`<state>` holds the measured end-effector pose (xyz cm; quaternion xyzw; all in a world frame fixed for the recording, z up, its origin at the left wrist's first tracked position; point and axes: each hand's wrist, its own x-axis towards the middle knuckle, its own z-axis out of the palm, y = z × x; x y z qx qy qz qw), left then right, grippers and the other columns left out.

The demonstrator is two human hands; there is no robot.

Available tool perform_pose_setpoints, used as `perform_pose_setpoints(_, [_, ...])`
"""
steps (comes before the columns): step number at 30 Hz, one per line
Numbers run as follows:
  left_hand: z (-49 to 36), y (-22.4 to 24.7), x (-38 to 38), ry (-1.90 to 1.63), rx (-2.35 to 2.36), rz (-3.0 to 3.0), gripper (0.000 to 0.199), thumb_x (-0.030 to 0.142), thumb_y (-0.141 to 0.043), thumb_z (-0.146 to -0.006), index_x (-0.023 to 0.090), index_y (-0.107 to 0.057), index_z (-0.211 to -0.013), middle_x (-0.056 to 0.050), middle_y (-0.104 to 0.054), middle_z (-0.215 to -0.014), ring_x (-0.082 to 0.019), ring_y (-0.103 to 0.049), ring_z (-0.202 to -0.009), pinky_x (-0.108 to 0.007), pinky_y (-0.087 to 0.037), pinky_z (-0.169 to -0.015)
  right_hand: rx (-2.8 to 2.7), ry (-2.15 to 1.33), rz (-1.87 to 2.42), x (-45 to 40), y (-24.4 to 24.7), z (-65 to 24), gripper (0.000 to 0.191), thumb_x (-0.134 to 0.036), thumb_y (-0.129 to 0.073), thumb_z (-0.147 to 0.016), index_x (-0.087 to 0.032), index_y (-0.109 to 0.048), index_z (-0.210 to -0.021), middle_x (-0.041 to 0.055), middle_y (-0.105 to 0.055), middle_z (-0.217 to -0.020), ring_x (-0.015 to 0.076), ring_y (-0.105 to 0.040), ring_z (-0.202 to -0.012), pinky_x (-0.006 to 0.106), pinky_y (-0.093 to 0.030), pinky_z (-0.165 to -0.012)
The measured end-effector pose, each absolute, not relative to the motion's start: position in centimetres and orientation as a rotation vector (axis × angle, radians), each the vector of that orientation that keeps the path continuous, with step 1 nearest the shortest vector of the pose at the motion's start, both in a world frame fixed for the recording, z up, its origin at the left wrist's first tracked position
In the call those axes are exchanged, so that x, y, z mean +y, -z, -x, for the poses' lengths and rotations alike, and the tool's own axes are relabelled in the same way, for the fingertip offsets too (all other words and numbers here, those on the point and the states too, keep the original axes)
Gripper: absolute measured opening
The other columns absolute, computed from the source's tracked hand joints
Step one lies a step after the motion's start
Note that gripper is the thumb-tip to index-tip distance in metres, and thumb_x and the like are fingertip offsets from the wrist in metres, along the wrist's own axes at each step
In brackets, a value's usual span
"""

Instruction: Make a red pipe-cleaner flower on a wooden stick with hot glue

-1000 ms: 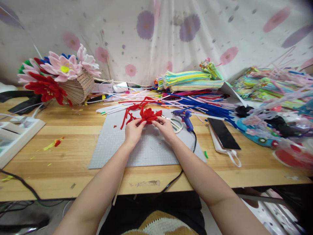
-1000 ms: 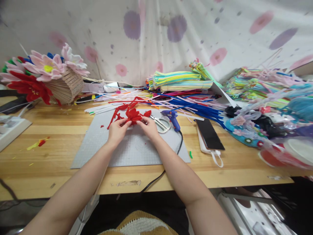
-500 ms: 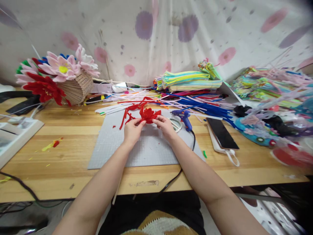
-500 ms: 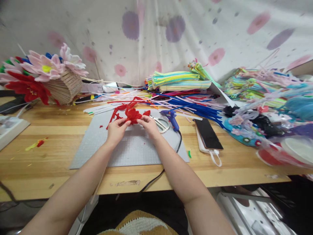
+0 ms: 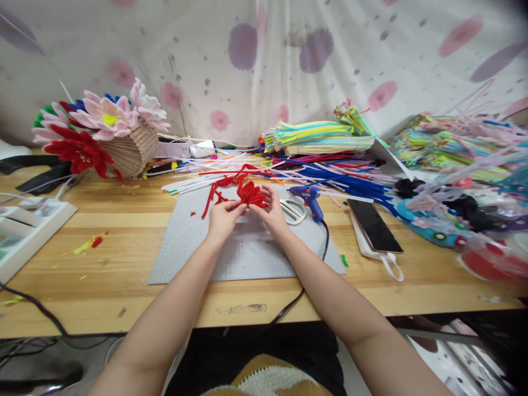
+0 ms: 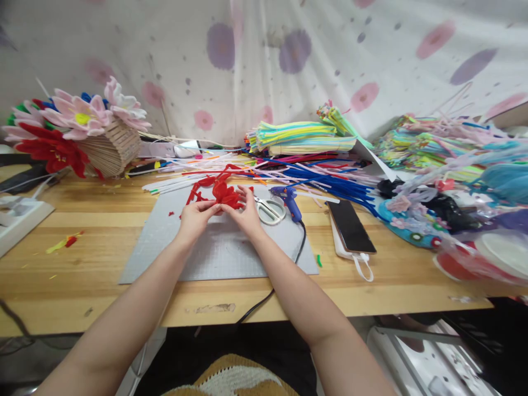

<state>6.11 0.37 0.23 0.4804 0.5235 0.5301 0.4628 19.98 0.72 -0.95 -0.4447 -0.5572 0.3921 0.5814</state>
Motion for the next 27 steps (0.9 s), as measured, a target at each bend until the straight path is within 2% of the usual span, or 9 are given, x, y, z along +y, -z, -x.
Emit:
perform_pose_setpoints(4, [-6.4,-0.6,-0.1,-1.17,1.321,-1.212,0.032,0.033,-0.071,-0.062,0.012,-0.07,-0.086,-0.008,-0.071,-0.077,-0.021,-0.066,-0.073,-0.025,-0.048,-0.053,-1.316,-0.983,1.023,0.7,0.6,-19.8,0.034,-0.041,-0.068,-0.065,-0.02,-0.057,-0.089,0.0028,-0.063,-0.088,0.0167,-0.057,-0.081,0.032,-0.044,-0.08])
perform_pose_setpoints(6, [-6.3,-1.2,-0.2,-1.093,1.267,-1.174,0.034,0.036,-0.07,-0.064,0.011,-0.068,-0.088,-0.009,-0.07,-0.082,-0.021,-0.066,-0.076,-0.025,-0.048,-0.051,-1.305,-1.015,0.994,0.7,0.5,-19.9,0.027,-0.04,-0.068,-0.065,-0.019,-0.058,-0.08,0.0008,-0.063,-0.079,0.0153,-0.057,-0.075,0.03,-0.045,-0.075])
perform_pose_setpoints(11, [-4.8,-2.8,0.5,-0.792,1.138,-1.233,0.039,0.043,-0.068,-0.064,0.011,-0.067,-0.086,-0.007,-0.07,-0.08,-0.018,-0.066,-0.073,-0.028,-0.051,-0.065,-1.338,-1.055,0.991,0.9,0.4,-20.3,0.025,-0.038,-0.07,-0.063,-0.019,-0.06,-0.077,-0.0001,-0.064,-0.077,0.0141,-0.057,-0.071,0.028,-0.045,-0.072])
perform_pose_setpoints(15, [-3.9,-3.3,1.7,-0.552,1.269,-1.62,0.032,0.044,-0.067,-0.064,0.014,-0.067,-0.074,-0.005,-0.069,-0.069,-0.015,-0.063,-0.064,-0.022,-0.045,-0.055,-1.385,-1.088,0.983,0.9,0.3,-20.2,0.025,-0.039,-0.069,-0.064,-0.019,-0.061,-0.078,0.0,-0.066,-0.079,0.0145,-0.059,-0.074,0.028,-0.045,-0.073])
perform_pose_setpoints(19, [-4.2,-3.6,2.5,-0.368,1.399,-1.77,0.027,0.041,-0.065,-0.065,0.014,-0.064,-0.063,-0.005,-0.067,-0.06,-0.015,-0.062,-0.056,-0.022,-0.043,-0.048,-1.388,-1.116,0.995,0.8,0.0,-19.9,0.026,-0.039,-0.068,-0.063,-0.019,-0.06,-0.078,0.0005,-0.066,-0.079,0.0149,-0.059,-0.073,0.028,-0.046,-0.071])
perform_pose_setpoints(27, [-5.2,-4.4,2.2,-0.335,1.405,-1.679,0.015,0.027,-0.062,-0.071,0.013,-0.062,-0.066,-0.006,-0.067,-0.06,-0.016,-0.065,-0.059,-0.023,-0.051,-0.053,-1.499,-1.12,1.003,1.0,-0.6,-20.6,0.031,-0.04,-0.07,-0.062,-0.017,-0.061,-0.082,0.0003,-0.066,-0.079,0.0139,-0.058,-0.072,0.028,-0.045,-0.073])
